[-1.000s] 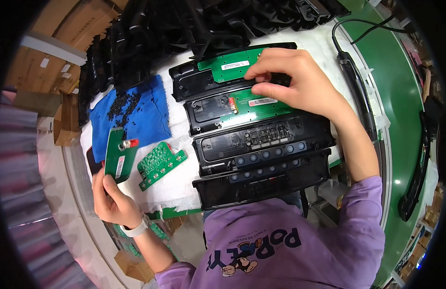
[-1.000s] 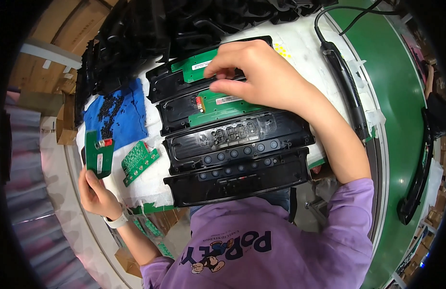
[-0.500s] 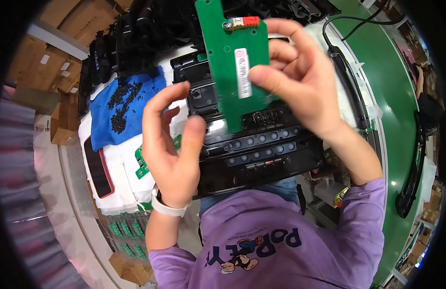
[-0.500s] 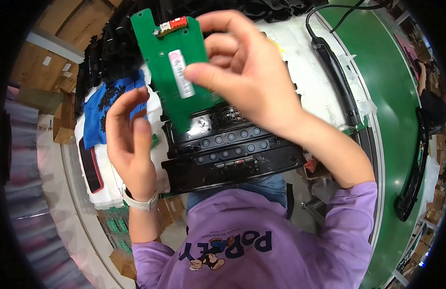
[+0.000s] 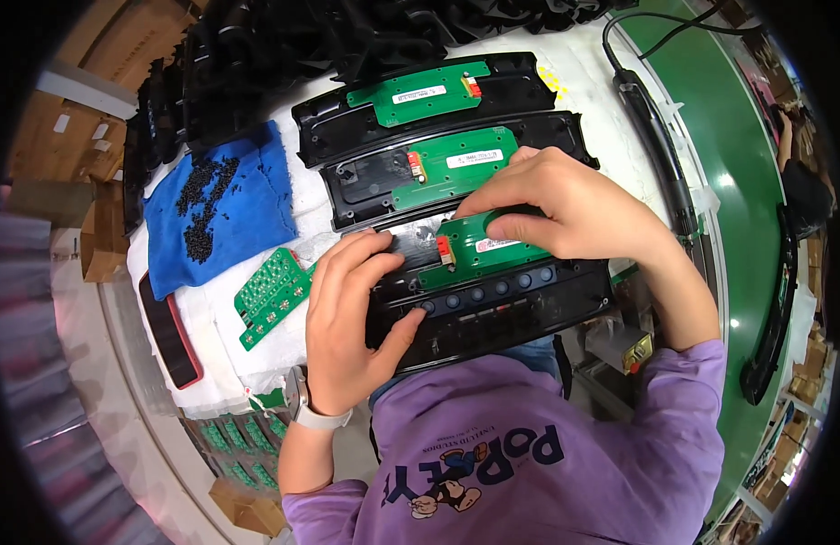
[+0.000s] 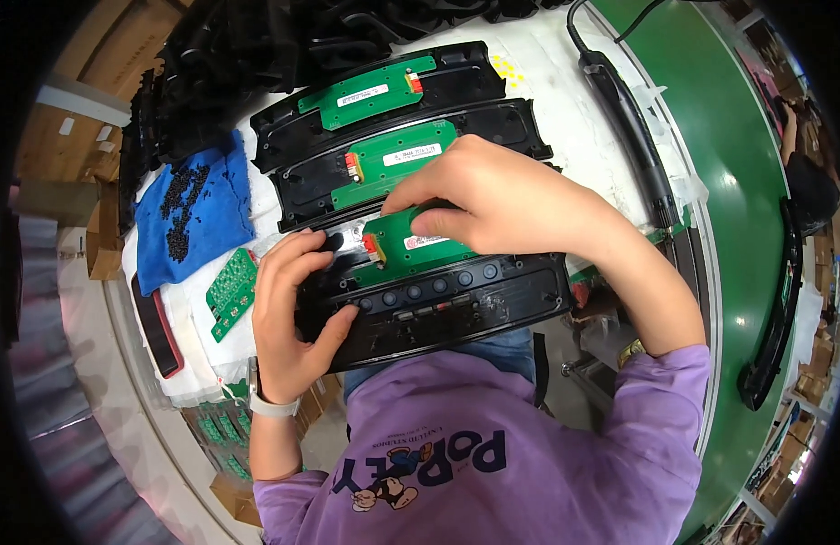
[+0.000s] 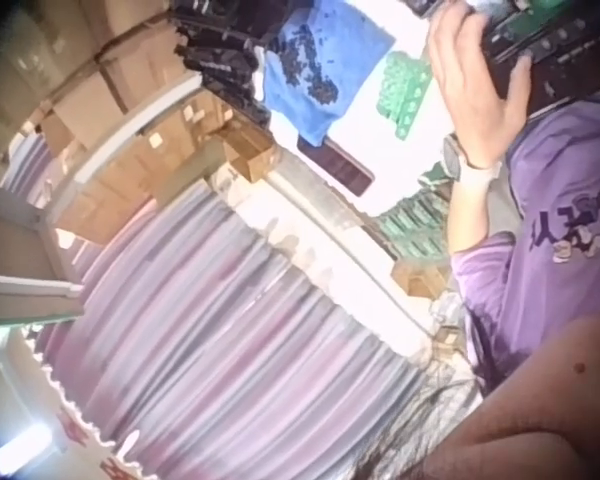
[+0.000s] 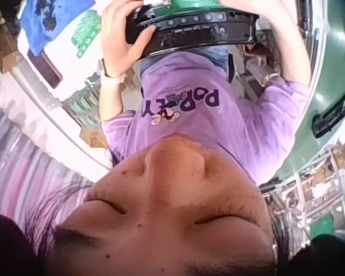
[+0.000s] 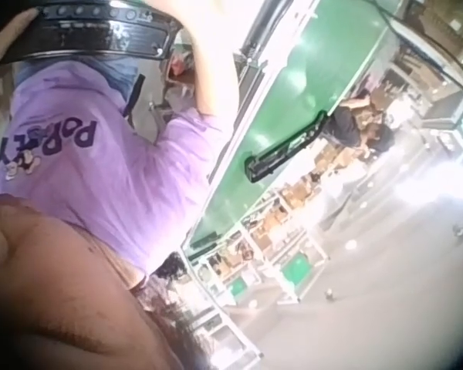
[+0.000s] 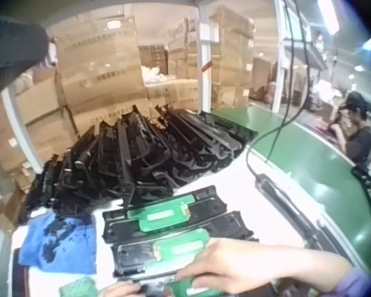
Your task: Assembling toner cartridges by installing circuit chips and securing them with screws using an electric screwdriver.
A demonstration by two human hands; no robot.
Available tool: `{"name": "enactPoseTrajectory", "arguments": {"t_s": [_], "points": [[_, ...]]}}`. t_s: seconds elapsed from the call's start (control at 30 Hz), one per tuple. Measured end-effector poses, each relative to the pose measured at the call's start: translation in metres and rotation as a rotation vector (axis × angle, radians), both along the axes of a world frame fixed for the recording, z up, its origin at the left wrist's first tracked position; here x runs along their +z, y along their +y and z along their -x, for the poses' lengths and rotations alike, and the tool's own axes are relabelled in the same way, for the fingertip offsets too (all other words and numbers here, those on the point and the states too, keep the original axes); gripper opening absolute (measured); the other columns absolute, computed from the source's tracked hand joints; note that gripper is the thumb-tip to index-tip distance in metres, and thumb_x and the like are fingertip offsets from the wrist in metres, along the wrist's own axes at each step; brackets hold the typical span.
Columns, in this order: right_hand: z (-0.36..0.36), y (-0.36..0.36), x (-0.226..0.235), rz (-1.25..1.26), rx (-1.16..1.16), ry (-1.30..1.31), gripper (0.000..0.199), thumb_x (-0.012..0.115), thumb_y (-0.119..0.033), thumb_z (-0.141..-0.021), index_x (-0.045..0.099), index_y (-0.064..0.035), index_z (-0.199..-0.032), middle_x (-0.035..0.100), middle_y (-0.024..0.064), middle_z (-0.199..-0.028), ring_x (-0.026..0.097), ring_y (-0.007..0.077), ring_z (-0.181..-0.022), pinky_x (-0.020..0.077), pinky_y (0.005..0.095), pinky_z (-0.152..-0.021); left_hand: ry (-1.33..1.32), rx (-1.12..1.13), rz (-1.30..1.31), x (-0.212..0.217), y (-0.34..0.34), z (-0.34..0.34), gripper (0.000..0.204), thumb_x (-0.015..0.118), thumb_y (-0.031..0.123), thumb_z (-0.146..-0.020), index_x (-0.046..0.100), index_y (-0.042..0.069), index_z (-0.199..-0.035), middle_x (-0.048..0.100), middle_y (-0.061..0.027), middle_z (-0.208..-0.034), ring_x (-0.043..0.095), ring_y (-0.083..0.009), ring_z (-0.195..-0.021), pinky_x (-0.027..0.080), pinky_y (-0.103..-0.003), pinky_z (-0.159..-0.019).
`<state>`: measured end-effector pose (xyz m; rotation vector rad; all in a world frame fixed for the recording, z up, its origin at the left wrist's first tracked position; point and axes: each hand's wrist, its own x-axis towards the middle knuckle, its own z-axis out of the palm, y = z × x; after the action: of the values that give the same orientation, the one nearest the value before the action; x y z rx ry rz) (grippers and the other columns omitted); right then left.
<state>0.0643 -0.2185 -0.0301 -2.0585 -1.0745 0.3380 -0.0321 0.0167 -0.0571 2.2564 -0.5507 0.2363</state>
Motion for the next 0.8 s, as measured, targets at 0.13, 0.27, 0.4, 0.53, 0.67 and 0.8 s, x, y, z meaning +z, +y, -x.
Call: {"name": "enactPoseTrajectory", "arguments": {"t_s": [0.13,0.27,0.4,0.53,0.67,0.8], "points": [[0.005,-0.001,0.004,0.091,-0.016,-0.124,0.026,0.068,-0.007,-0.068,0.065,-0.0008,-0.093,0.059,0.0125,-0.083,0.058,0.0309,-0.079,0.0469,0.036,-0.07,0.015,0.002,-0.035,0.0,0.0,0.0,0.044,0.071,0.006,-0.063,0.053,0.002,-0.103,0.051,-0.0158,-0.114,0.047,-0.0358,-0.109,0.037,-0.042,-0.093],[0.009,0.001,0.0,0.122,-0.078,-0.39,0.036,0.073,-0.009,-0.062,0.064,-0.0029,-0.096,0.053,0.0087,-0.088,0.054,0.0271,-0.086,0.0455,0.0356,-0.076,0.033,0.013,-0.032,-0.001,-0.001,0.0,0.04,0.071,0.005,-0.063,0.054,0.002,-0.1,0.051,-0.0155,-0.114,0.047,-0.0359,-0.11,0.037,-0.042,-0.093],[0.009,0.0,-0.014,0.02,-0.171,-0.293,0.045,0.076,-0.012,-0.058,0.061,-0.0034,-0.1,0.052,0.0086,-0.092,0.051,0.0252,-0.091,0.0438,0.0347,-0.079,0.021,0.013,-0.042,0.0,-0.001,0.001,0.04,0.071,0.005,-0.063,0.055,0.002,-0.098,0.051,-0.0152,-0.114,0.047,-0.0358,-0.11,0.037,-0.042,-0.093],[0.009,0.003,-0.012,0.046,-0.157,-0.3,0.044,0.075,-0.016,-0.06,0.061,-0.0031,-0.099,0.052,0.0094,-0.092,0.052,0.0258,-0.09,0.0434,0.0349,-0.079,-0.028,0.016,-0.046,0.005,0.003,0.003,0.041,0.072,0.005,-0.063,0.055,0.001,-0.1,0.052,-0.0158,-0.114,0.048,-0.036,-0.109,0.039,-0.042,-0.091],[0.01,-0.002,-0.006,0.107,-0.181,-0.365,0.044,0.074,-0.022,-0.063,0.06,-0.0026,-0.099,0.051,0.0099,-0.093,0.052,0.0264,-0.092,0.0427,0.0353,-0.081,-0.18,0.13,-0.024,0.012,0.027,0.01,0.034,0.071,0.007,-0.065,0.058,-0.001,-0.095,0.058,-0.0155,-0.101,0.054,-0.0347,-0.098,0.043,-0.041,-0.085],[0.017,-0.008,0.006,0.01,-0.235,-0.289,0.04,0.072,-0.016,-0.065,0.059,-0.0017,-0.101,0.051,0.0109,-0.097,0.054,0.0284,-0.09,0.0451,0.035,-0.077,-0.215,0.357,-0.335,0.023,0.064,0.022,0.032,0.072,0.013,-0.066,0.06,-0.002,-0.091,0.059,-0.0142,-0.089,0.056,-0.0316,-0.086,0.045,-0.037,-0.076]]}}
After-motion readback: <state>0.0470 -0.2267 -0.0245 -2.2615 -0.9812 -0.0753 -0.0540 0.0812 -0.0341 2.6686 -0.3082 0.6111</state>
